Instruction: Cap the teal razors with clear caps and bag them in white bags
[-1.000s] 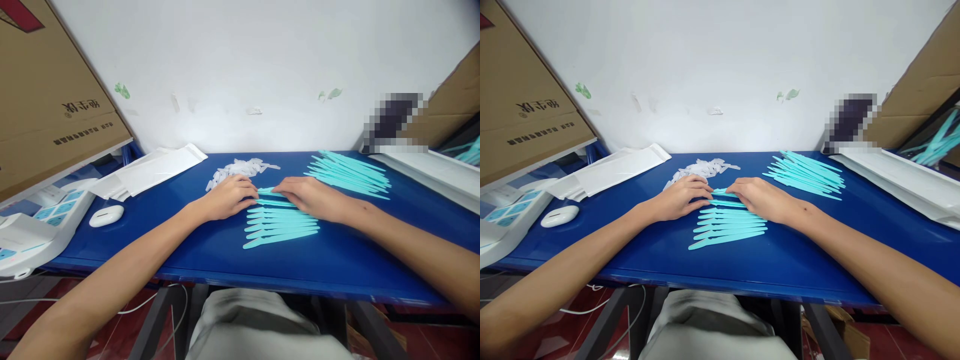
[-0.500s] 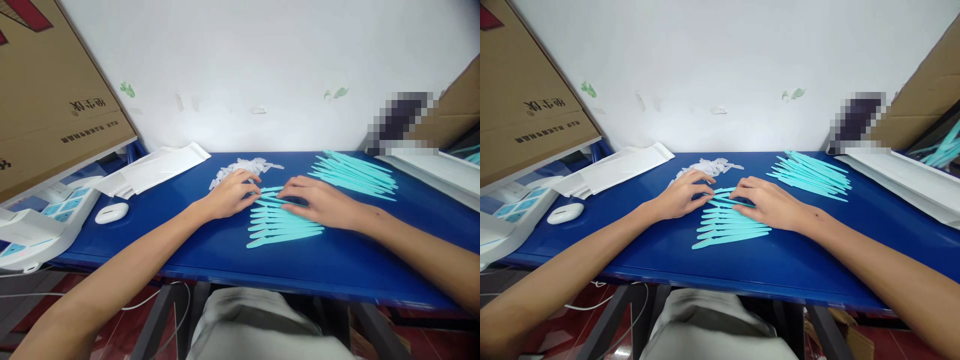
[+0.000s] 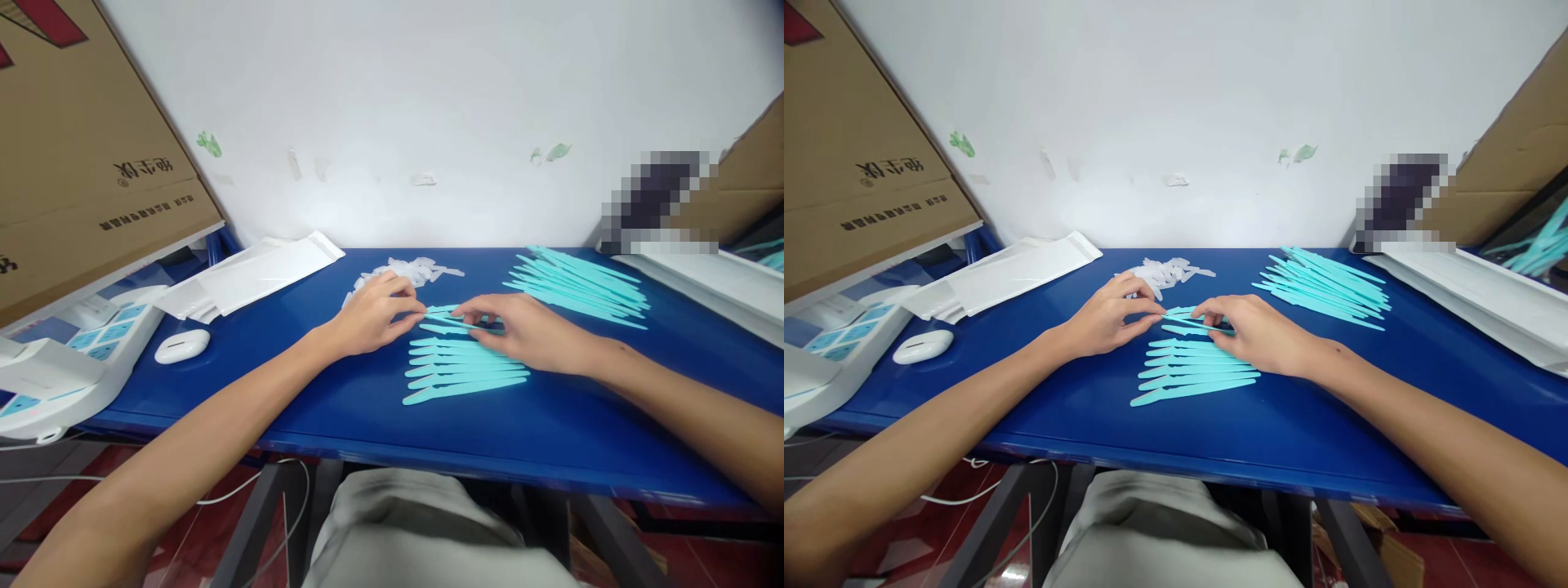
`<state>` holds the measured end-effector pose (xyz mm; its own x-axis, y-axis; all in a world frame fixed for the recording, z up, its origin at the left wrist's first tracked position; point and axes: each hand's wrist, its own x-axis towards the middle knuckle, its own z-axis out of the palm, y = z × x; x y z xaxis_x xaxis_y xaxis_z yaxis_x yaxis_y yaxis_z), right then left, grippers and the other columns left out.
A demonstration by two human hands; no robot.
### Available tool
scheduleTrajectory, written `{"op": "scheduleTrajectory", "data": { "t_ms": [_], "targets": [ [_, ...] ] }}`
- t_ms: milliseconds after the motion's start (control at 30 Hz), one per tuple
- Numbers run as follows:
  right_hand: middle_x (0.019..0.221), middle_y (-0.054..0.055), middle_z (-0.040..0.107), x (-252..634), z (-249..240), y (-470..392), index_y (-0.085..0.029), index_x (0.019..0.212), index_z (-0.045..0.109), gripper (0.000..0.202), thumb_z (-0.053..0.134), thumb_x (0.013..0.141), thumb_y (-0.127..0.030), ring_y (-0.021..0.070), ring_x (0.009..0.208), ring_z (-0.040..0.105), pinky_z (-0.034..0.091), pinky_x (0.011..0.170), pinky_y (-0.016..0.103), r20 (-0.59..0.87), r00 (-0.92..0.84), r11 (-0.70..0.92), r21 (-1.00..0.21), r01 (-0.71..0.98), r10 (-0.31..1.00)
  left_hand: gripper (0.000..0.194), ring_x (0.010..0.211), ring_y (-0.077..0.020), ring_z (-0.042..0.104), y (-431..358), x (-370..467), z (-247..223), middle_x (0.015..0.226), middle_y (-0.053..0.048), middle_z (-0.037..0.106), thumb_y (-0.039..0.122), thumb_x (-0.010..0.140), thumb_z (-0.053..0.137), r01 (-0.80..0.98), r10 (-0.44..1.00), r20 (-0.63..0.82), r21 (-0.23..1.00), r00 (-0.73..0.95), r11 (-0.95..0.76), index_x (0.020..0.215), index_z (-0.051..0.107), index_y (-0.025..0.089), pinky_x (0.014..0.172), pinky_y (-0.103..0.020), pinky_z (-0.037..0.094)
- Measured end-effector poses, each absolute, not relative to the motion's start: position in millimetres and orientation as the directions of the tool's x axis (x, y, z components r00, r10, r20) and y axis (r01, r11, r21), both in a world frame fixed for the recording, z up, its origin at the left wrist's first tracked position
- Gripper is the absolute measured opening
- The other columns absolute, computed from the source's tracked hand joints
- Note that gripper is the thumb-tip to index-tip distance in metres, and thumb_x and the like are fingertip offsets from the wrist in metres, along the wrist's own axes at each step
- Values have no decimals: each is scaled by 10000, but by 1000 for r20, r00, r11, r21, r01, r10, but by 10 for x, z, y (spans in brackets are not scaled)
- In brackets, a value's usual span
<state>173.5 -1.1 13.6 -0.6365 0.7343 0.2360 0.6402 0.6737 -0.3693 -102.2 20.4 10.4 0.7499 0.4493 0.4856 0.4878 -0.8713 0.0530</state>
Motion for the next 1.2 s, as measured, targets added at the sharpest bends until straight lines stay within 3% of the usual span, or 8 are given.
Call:
{"op": "scheduleTrajectory", "data": {
  "t_ms": [233,433,733,900,1033,1100,1200],
  "targets": [
    [1006,79,720,1741,169,-30,-193,1194,656,337,515,893,-247,201,818,666,535,683,314,156,-629,621,-454,639,761,251,958,-221,571,191,-1009,109,1000,-93,647,301,1026,507,450,397,519,28,757,-893,1029,733,193,867,-378,453],
    [941,80,695,1704,69,-9,-182,1107,705,301,515,874,-184,196,775,646,507,668,312,334,-613,698,-348,626,716,231,933,-214,575,208,-1003,81,962,-81,659,277,1018,529,472,418,528,35,740,-881,1035,742,189,852,-369,453],
    [884,65,698,1697,55,-29,-194,1011,747,239,584,919,-343,185,747,648,499,643,306,338,-604,691,-406,598,721,189,884,-207,581,204,-997,72,924,-62,698,269,991,592,525,457,519,18,722,-851,997,766,195,802,-347,431],
    [919,81,703,1758,85,-10,-180,1013,754,282,506,949,-297,197,773,643,470,669,326,364,-616,715,-315,625,699,182,899,-211,593,194,-944,74,917,-56,716,286,987,609,530,477,495,41,726,-847,981,768,199,778,-335,441],
    [881,85,685,1823,86,24,-205,952,769,291,515,937,-347,241,833,625,416,783,406,399,-612,713,-179,678,683,225,927,-215,600,186,-923,84,939,-65,717,315,1004,576,521,484,494,71,723,-851,1019,759,185,821,-348,457],
    [809,64,663,1839,82,32,-227,907,771,294,527,930,-390,241,792,614,369,812,439,378,-606,690,-136,711,700,249,941,-220,601,181,-930,91,958,-74,712,323,1013,550,531,503,478,89,720,-843,1032,755,182,836,-353,463],
    [662,10,618,1842,84,31,-225,911,767,307,530,932,-419,181,615,573,352,834,452,317,-592,658,-166,735,741,265,959,-228,601,176,-942,99,978,-83,692,321,1015,529,547,531,439,102,724,-831,1044,749,176,850,-362,469]
  ]
}}
